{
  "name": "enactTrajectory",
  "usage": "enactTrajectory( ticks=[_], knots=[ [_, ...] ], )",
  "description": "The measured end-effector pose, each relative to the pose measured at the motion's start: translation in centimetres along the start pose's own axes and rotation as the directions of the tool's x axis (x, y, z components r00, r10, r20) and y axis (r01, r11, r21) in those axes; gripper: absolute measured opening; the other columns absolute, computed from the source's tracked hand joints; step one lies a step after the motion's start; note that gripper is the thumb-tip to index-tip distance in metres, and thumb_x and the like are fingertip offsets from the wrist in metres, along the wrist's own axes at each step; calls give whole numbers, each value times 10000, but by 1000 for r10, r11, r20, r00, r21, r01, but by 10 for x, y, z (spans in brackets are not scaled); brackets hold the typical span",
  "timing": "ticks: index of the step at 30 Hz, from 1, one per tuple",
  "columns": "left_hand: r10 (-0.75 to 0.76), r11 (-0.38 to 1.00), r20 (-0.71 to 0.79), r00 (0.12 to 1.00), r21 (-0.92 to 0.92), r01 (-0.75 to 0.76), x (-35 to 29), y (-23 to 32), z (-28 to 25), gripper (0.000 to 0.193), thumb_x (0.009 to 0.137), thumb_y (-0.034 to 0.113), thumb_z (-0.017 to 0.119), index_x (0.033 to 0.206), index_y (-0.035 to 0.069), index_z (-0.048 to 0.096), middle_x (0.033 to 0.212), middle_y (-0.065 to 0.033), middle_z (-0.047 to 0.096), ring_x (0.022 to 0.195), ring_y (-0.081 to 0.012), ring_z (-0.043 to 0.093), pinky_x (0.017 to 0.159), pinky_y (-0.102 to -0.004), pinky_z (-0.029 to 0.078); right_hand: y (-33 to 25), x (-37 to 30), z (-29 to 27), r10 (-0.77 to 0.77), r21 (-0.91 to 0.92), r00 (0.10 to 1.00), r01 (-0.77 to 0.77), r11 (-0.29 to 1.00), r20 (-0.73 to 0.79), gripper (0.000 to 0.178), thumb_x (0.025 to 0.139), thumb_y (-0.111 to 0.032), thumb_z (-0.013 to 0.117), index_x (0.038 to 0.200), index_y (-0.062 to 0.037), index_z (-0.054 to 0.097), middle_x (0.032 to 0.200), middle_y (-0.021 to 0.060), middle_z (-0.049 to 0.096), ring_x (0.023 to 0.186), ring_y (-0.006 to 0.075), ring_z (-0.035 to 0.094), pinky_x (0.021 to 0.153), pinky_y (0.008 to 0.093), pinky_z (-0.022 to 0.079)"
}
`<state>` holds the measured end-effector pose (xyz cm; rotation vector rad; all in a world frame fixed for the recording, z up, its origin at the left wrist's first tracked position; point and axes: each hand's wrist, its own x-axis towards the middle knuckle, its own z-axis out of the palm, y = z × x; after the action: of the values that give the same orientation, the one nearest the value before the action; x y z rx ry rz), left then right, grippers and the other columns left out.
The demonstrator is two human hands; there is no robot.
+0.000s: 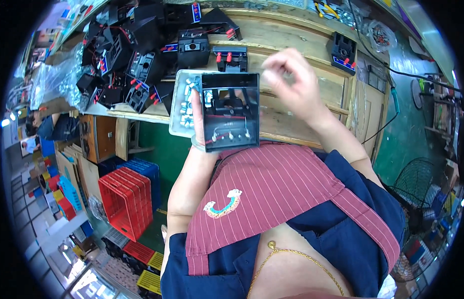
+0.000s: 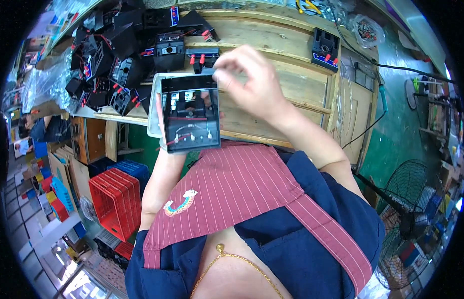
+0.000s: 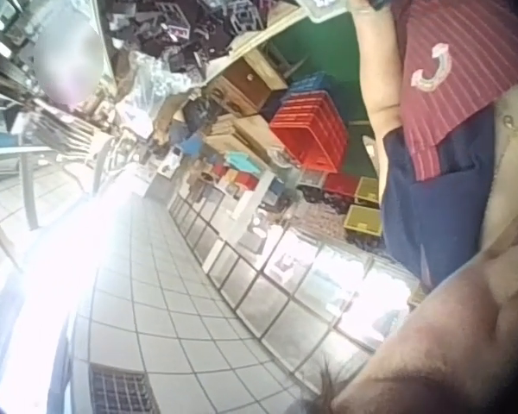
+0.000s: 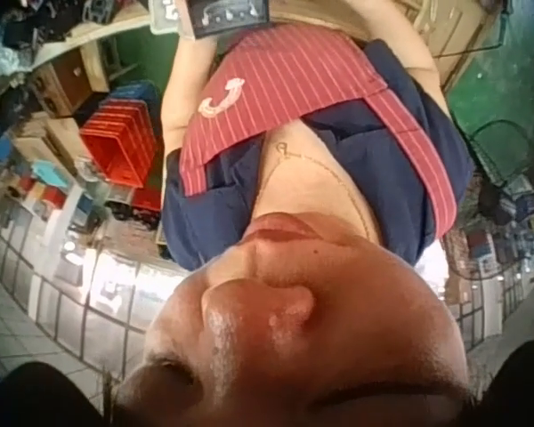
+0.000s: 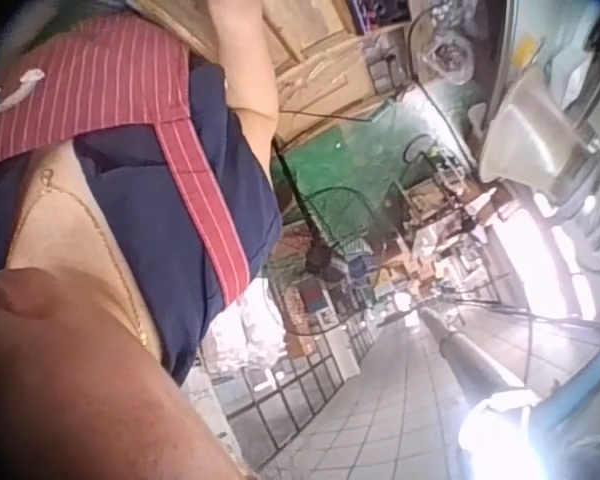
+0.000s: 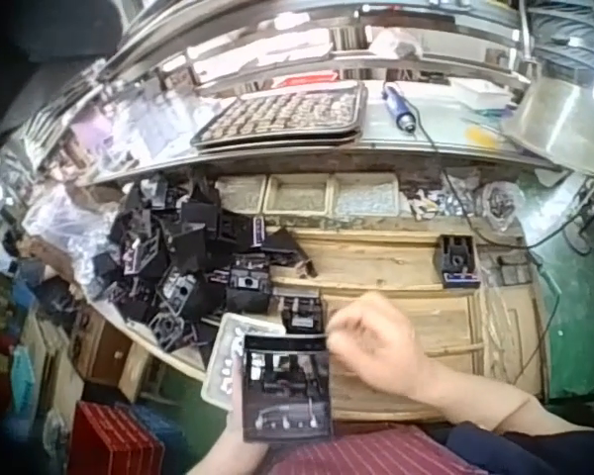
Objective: Assembling small electronic components by inserting silver pins into black plastic housings.
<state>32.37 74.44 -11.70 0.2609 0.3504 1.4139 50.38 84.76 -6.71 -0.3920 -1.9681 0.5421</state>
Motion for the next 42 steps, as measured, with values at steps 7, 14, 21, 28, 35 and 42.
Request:
enactTrajectory(
  ticks=[7, 14, 21, 28, 35, 42],
  knots=[
    [290, 918, -295, 910, 354, -178, -17, -3, -16, 773, 869, 742, 337, 1306, 120, 476, 1149, -108, 592, 1038, -242, 595, 903, -400, 506, -34, -26, 62, -246, 86, 875, 232, 969, 416, 153, 755, -147, 739, 885, -88, 686, 844, 64, 609, 823, 255, 602, 725, 349, 487],
    [198, 939, -47, 979, 294, -176, -27, 9, -33, 714, 907, 656, 377, 1357, 104, 433, 1273, -137, 525, 1132, -287, 556, 971, -423, 469, -25, -21, 67, -208, 140, 887, 164, 977, 412, 83, 790, -163, 709, 811, -83, 715, 1016, 61, 639, 1055, 261, 544, 910, 444, 389],
    [206, 957, -16, 979, 215, -197, -24, 1, -44, 715, 914, 669, 343, 1368, 121, 422, 1278, -137, 517, 1148, -284, 548, 965, -409, 476, -19, -26, 73, -310, 193, 797, 245, 950, 518, 115, 821, -205, 685, 791, -95, 689, 864, 21, 639, 1031, 246, 539, 904, 435, 368],
    [253, 952, -57, 966, 192, -238, -29, 14, -59, 686, 900, 672, 378, 1294, 122, 494, 1163, -108, 603, 1017, -242, 609, 900, -388, 501, -20, -31, 55, 231, -42, 778, -256, 966, 584, 218, 914, -167, 545, 762, -19, 595, 688, 109, 612, 621, 241, 604, 600, 340, 480],
    [6, 924, 124, 992, 380, -53, -27, 15, -88, 668, 939, 636, 323, 1298, 95, 480, 1135, -74, 608, 998, -217, 610, 827, -333, 515, -22, -24, 63, 252, 48, 621, -424, 905, 743, 193, 901, -176, 545, 824, -6, 592, 695, 138, 637, 645, 260, 641, 626, 357, 504],
    [357, 902, -114, 927, 300, -310, -32, 3, -48, 431, 932, 311, 599, 1277, 71, 498, 1158, -89, 618, 1040, -219, 615, 917, -379, 510, 48, -51, 78, 402, 372, 777, -598, 710, 483, 229, 868, -134, 625, 1050, -16, 552, 792, 24, 611, 756, 80, 549, 676, 283, 480]
  ],
)
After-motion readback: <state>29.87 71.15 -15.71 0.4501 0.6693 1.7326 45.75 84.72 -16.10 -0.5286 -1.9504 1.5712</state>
